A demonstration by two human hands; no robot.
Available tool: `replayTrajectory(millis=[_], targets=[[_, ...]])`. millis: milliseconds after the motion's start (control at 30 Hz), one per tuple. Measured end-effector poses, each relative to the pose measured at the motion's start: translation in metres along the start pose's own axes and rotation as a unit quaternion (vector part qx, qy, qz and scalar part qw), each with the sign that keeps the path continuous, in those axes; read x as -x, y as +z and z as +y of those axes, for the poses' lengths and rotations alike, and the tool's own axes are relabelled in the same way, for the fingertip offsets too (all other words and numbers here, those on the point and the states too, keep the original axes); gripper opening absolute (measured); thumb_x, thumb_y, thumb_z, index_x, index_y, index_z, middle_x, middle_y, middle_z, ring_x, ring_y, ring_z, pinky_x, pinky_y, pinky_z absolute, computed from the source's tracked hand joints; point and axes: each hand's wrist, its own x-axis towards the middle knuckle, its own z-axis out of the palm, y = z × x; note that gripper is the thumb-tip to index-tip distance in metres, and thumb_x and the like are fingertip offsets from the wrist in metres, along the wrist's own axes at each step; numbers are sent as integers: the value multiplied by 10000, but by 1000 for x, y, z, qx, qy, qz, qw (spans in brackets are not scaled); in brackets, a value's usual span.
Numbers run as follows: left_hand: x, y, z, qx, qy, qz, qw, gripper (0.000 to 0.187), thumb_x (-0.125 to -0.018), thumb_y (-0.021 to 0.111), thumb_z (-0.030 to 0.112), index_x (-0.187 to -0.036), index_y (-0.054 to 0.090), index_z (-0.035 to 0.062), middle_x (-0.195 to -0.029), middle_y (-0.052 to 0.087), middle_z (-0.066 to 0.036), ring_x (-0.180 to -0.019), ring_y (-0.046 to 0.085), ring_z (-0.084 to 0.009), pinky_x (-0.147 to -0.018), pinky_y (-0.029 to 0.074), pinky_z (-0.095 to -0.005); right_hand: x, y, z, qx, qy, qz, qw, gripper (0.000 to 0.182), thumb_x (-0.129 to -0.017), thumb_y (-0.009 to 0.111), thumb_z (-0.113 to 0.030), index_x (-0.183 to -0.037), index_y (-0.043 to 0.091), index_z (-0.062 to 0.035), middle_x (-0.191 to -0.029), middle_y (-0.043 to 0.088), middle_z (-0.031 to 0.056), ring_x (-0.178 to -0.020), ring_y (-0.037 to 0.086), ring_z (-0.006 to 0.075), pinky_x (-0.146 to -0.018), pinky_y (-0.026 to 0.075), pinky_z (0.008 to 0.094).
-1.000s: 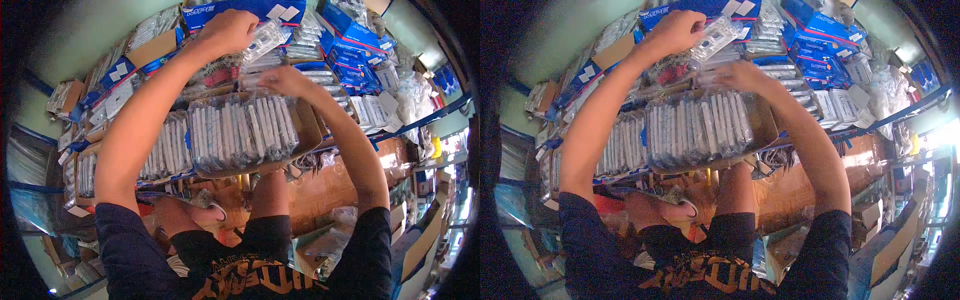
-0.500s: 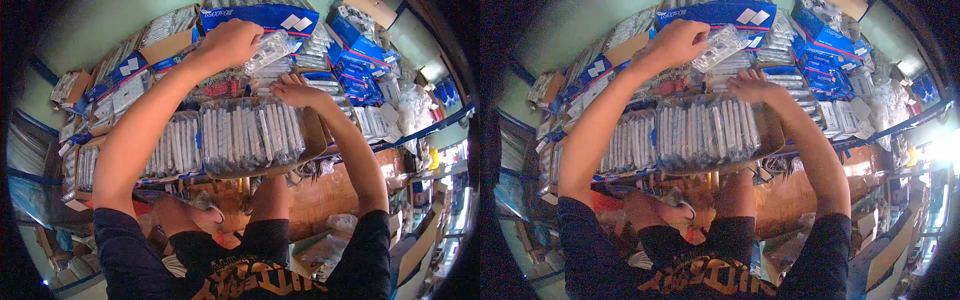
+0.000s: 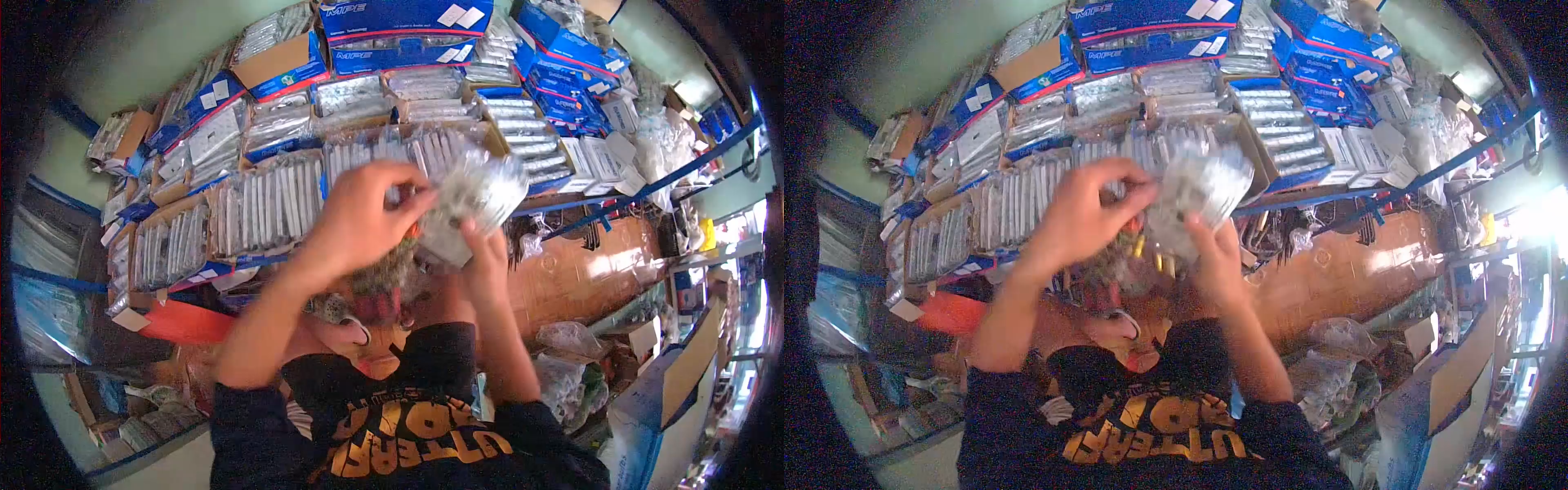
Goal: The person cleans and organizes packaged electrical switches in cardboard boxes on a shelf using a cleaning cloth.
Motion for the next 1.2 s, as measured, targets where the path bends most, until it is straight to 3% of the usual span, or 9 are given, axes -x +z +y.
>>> replayTrajectory(millis=[167,300,500,567,667,767,1033,1100,1200], targets=[[98,13,5,250,-114,279,920,327,-884,610,172,-1139,495,4,-1054,518,-71,-941,544,-137,-842,442,-296,71,-15,46,-76,70,16,995,509,-947,495,-220,-1376,334,1,-1220,552,142,-1107,573,263,-924,492,416],[154,72,17,-92,52,180,978,542,-876,573,182,-1332,379,-35,-1313,400,-243,-1189,440,-376,-1006,345,-462,113,11,50,-214,203,110,949,557,-997,399,-379,-1428,261,-55,-1314,483,149,-1181,516,257,-989,449,384],[170,72,9,-258,0,185,948,613,-902,478,226,-1400,296,-81,-1456,228,-315,-1361,221,-483,-1110,199,-545,139,9,91,136,70,-216,964,766,-947,335,-606,-1461,243,-46,-1458,350,114,-1334,350,248,-1121,245,373],[159,40,0,-175,-53,206,961,598,-928,449,232,-1413,279,-74,-1467,216,-312,-1369,228,-465,-1123,196,-509,146,35,62,-85,211,-189,955,791,-933,510,-478,-1483,163,-29,-1491,287,129,-1391,254,253,-1144,169,376],[159,10,26,44,-35,77,995,587,-962,428,231,-1462,213,10,-1513,243,-187,-1403,226,-338,-1148,184,-435,151,57,53,-62,30,-297,952,982,-879,601,-489,-1490,19,14,-1554,83,127,-1427,120,233,-1139,139,364],[184,73,-34,180,-38,200,963,612,-946,427,155,-1456,161,-54,-1482,227,-262,-1381,253,-386,-1123,209,-442,138,56,59,10,10,-246,969,1031,-870,580,-548,-1491,-24,11,-1554,81,128,-1420,122,224,-1138,131,363],[217,89,-23,144,-42,196,969,583,-911,454,55,-1422,194,-49,-1416,321,-214,-1315,342,-310,-1088,274,-393,104,55,43,18,-2,-209,978,752,-987,354,-493,-1465,165,57,-1549,152,102,-1389,208,191,-1130,165,343],[223,93,-22,361,-123,223,897,572,-880,529,40,-1383,269,-41,-1316,459,-187,-1197,475,-262,-1003,376,-364,94,59,40,57,-74,-161,983,651,-1008,326,-460,-1412,324,50,-1455,354,118,-1289,379,201,-1076,289,340],[224,72,-21,249,-193,107,943,485,-844,650,89,-1261,441,-43,-1134,607,-135,-1030,575,-197,-888,455,-335,89,48,49,51,60,-87,993,573,-1003,373,-464,-1263,535,20,-1072,630,51,-929,565,135,-840,452,287]])
